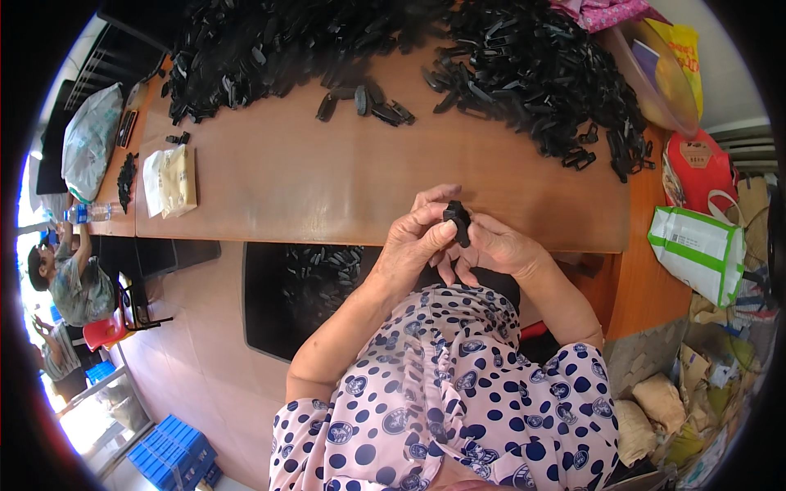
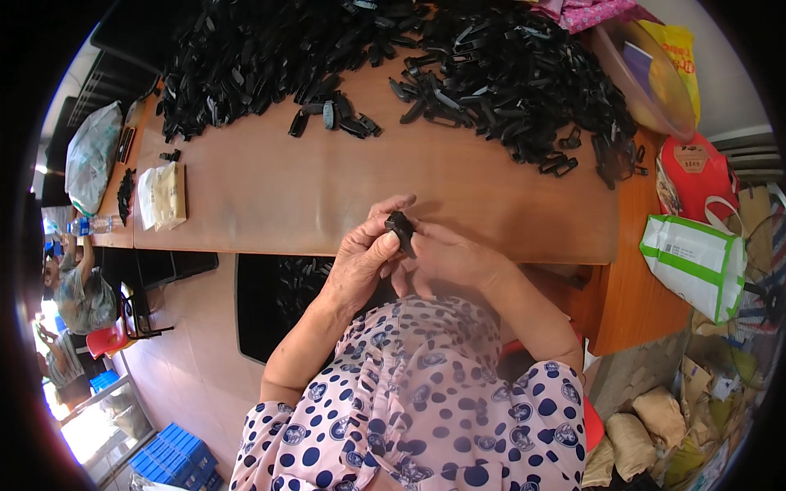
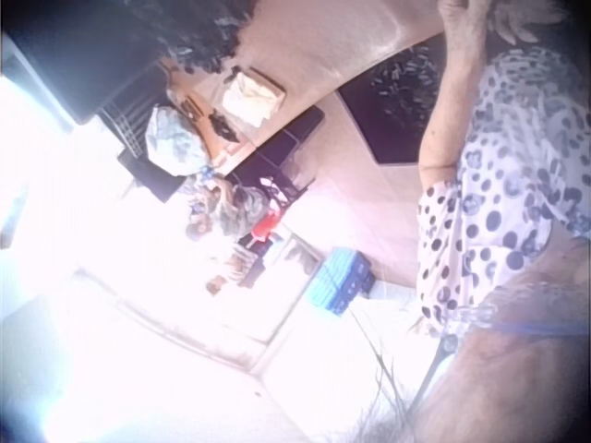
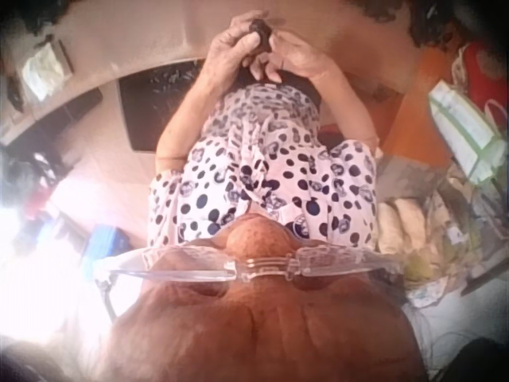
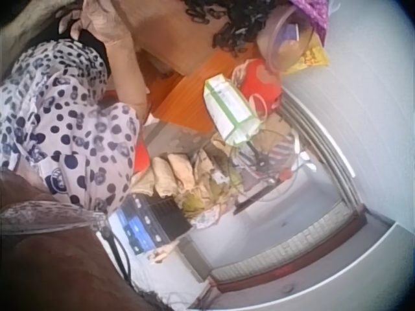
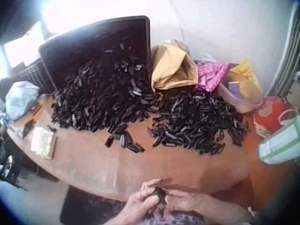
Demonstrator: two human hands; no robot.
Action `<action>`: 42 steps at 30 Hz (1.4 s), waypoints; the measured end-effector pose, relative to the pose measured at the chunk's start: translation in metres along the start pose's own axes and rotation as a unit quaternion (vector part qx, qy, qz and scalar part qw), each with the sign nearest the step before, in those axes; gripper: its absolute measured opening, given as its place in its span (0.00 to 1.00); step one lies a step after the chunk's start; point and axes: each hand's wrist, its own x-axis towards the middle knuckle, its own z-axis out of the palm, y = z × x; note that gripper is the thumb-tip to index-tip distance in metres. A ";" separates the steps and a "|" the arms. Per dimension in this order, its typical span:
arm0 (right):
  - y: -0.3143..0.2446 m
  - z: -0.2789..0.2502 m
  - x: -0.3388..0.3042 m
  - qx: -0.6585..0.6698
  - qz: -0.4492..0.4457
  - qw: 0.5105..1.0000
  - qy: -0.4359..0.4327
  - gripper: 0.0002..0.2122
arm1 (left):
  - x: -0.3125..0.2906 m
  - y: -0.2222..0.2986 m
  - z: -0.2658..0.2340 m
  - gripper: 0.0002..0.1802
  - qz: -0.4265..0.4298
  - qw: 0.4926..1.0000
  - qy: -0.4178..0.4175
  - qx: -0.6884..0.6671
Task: The person repeatedly takes plastic buckle parts from the table, snaps them together by hand, and places the assembled buckles into a container below.
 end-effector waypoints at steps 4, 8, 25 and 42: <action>0.016 -0.010 0.010 0.093 -0.058 0.991 0.077 0.19 | 0.013 -0.001 0.003 0.18 -0.012 0.999 -0.003 -0.040; 0.010 -0.014 0.017 -0.029 -0.045 0.992 0.119 0.19 | 0.029 0.001 -0.001 0.18 -0.026 0.997 -0.009 -0.072; -0.066 -0.085 0.064 -0.870 -0.100 0.417 0.245 0.03 | 0.115 0.028 -0.071 0.09 0.164 0.660 0.146 0.718; -0.021 -0.023 0.004 0.049 -0.206 0.966 0.147 0.17 | 0.023 -0.004 -0.033 0.08 0.082 0.970 0.039 0.226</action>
